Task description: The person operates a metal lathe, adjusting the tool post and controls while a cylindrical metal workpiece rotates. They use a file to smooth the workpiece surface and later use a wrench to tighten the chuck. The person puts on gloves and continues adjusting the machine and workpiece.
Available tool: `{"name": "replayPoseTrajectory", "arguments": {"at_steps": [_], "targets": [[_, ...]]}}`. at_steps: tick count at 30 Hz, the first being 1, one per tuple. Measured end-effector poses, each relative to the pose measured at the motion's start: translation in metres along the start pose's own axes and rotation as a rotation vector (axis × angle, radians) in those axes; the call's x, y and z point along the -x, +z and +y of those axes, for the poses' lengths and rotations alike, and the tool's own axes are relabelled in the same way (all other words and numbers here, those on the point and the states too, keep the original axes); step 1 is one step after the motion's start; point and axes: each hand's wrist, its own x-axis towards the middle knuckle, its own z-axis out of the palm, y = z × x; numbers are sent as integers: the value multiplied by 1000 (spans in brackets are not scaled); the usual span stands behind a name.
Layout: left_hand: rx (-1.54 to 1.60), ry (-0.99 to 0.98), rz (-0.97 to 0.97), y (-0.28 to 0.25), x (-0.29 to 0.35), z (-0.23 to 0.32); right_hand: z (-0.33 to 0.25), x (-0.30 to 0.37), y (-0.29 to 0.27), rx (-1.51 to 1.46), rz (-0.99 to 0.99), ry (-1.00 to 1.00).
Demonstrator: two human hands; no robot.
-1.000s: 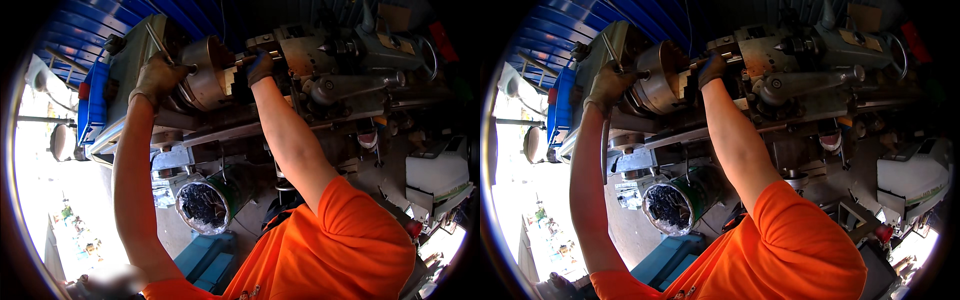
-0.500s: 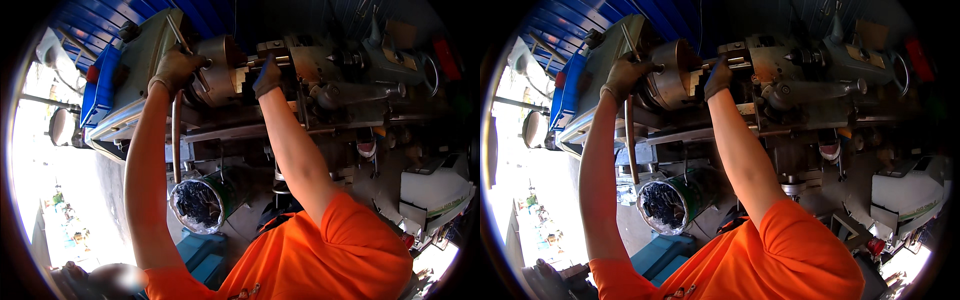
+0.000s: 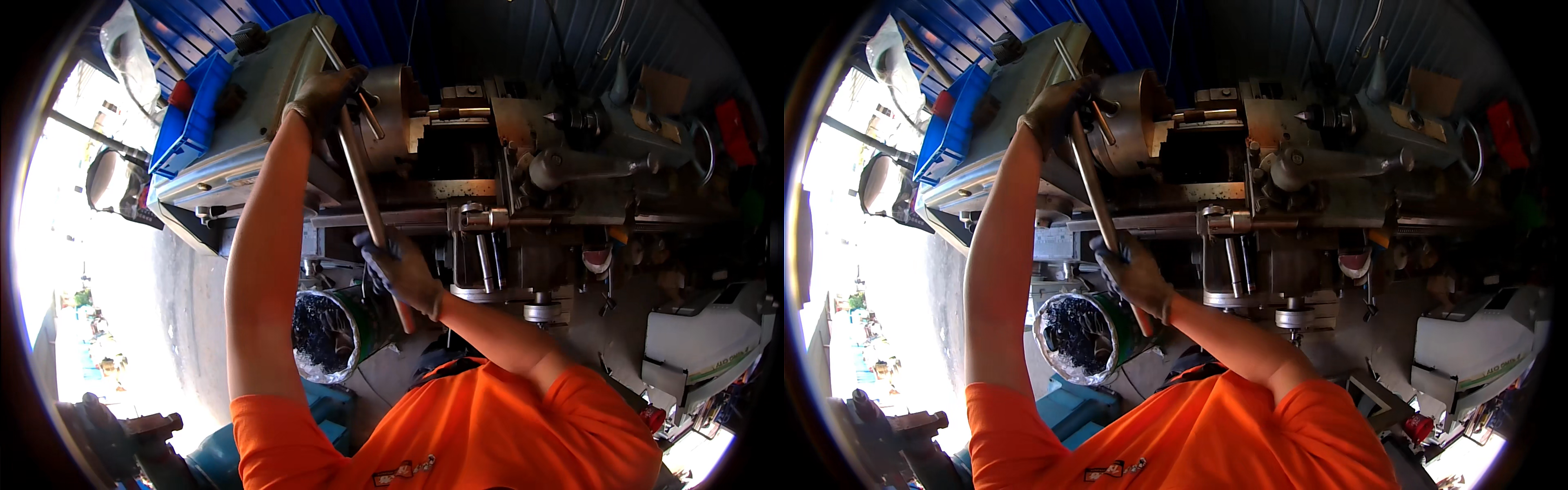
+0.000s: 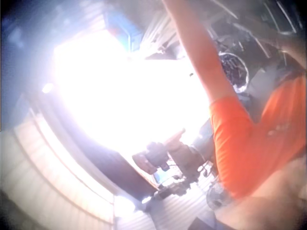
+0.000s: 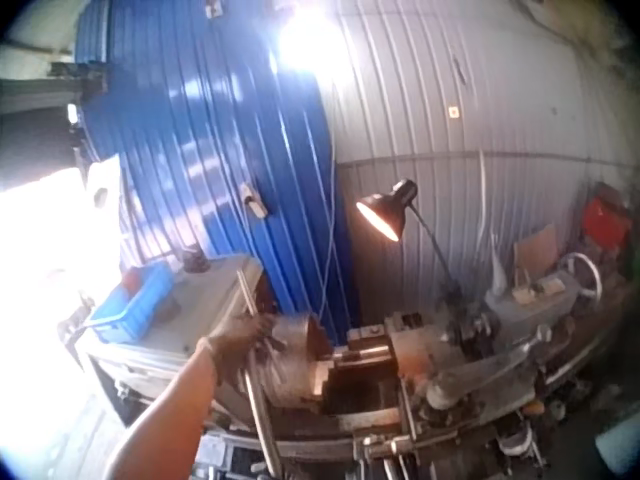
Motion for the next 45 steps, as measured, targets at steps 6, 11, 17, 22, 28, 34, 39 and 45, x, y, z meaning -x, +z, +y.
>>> {"name": "replayPoseTrajectory", "arguments": {"at_steps": [6, 11, 17, 22, 28, 34, 39, 45], "targets": [[123, -46, 70, 25, 2, -4, -11, 78, -51, 463, 79, -22], [-589, 569, -53, 3, -22, -30, -33, 87, -80, 646, 199, -50], [-143, 511, -140, -8, -51, -49, -34, 73, -87, 620, 181, -85], [-568, 728, -113, -8, -54, -48, -40, 75, -83, 547, 140, -1], [-732, 860, -90, -17, -41, -42, -52, 71, -64, 319, 97, 76], [168, 32, -168, -5, -44, -27, -57, 20, -42, 135, -30, 7], [264, 88, 3, 20, -29, -26, -12, 0, -20, -17, 25, -155], [54, 104, 198, 39, -10, -9, 2, 44, -24, -155, -186, 359]]}}
